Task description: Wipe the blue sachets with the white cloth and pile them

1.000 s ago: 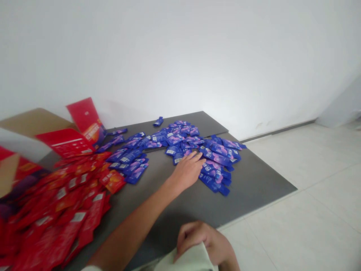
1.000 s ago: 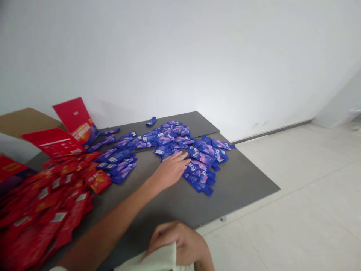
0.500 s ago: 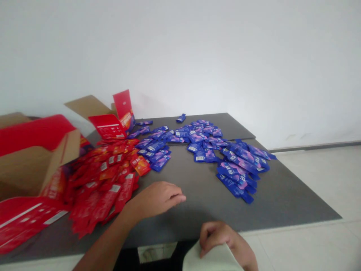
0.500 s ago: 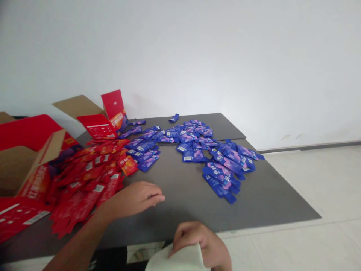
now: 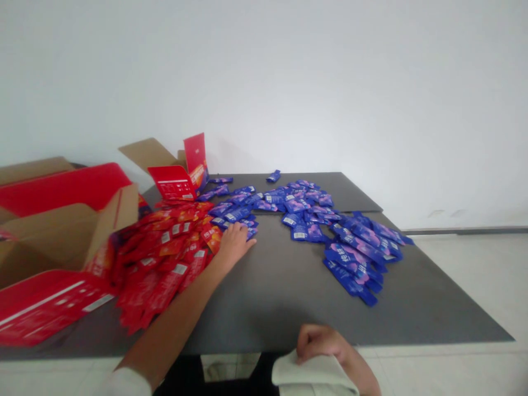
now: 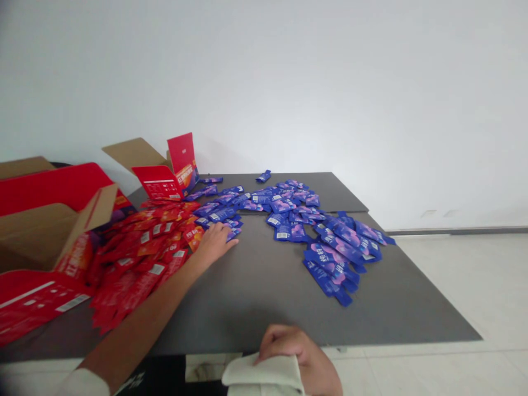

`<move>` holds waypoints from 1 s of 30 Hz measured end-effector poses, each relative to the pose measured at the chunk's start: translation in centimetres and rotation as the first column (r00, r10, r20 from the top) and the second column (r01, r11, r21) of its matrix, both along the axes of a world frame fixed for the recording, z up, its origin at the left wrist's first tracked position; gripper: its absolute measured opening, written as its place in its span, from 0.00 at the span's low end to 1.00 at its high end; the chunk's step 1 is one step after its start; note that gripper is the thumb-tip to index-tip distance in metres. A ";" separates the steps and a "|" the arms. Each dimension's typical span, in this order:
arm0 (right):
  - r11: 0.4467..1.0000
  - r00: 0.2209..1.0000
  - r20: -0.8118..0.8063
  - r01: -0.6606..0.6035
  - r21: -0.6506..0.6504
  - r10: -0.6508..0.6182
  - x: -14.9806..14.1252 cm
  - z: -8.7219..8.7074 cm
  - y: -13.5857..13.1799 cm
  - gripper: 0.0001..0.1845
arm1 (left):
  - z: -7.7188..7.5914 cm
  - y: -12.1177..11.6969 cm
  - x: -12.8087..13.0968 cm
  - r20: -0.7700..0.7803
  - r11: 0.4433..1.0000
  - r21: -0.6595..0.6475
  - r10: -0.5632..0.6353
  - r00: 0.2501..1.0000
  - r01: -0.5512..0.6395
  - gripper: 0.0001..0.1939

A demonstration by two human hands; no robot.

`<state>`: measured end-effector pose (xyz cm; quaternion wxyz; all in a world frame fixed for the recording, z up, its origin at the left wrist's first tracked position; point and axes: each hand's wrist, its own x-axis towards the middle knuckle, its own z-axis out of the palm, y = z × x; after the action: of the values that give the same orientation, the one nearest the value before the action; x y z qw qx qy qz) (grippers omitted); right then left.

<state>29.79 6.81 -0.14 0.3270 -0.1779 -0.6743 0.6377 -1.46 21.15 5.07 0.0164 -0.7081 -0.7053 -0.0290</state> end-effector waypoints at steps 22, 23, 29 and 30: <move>0.997 0.995 0.083 -0.053 0.061 0.048 0.3 0.4 0.3 0.20 | 0.3 -0.7 3.3 -0.050 0.999 -0.044 0.014 0.999 -0.016 0.23; 0.997 0.995 0.084 -0.054 0.057 0.049 0.3 0.4 0.3 0.20 | 0.3 -1.2 3.2 -0.045 0.999 -0.044 0.006 0.999 -0.008 0.23; 0.997 0.981 0.181 -0.071 0.000 0.070 0.5 1.3 0.2 0.25 | 0.6 -4.1 3.4 0.009 0.994 -0.091 -0.059 0.998 0.059 0.17; 0.998 0.981 0.184 -0.066 -0.012 0.067 0.5 1.4 0.1 0.25 | 0.6 -4.7 3.6 0.022 0.993 -0.098 -0.068 0.997 0.070 0.15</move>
<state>30.26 6.94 1.27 0.2413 -0.2143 -0.7054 0.6311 2.10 16.48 5.66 -0.0260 -0.7316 -0.6812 -0.0012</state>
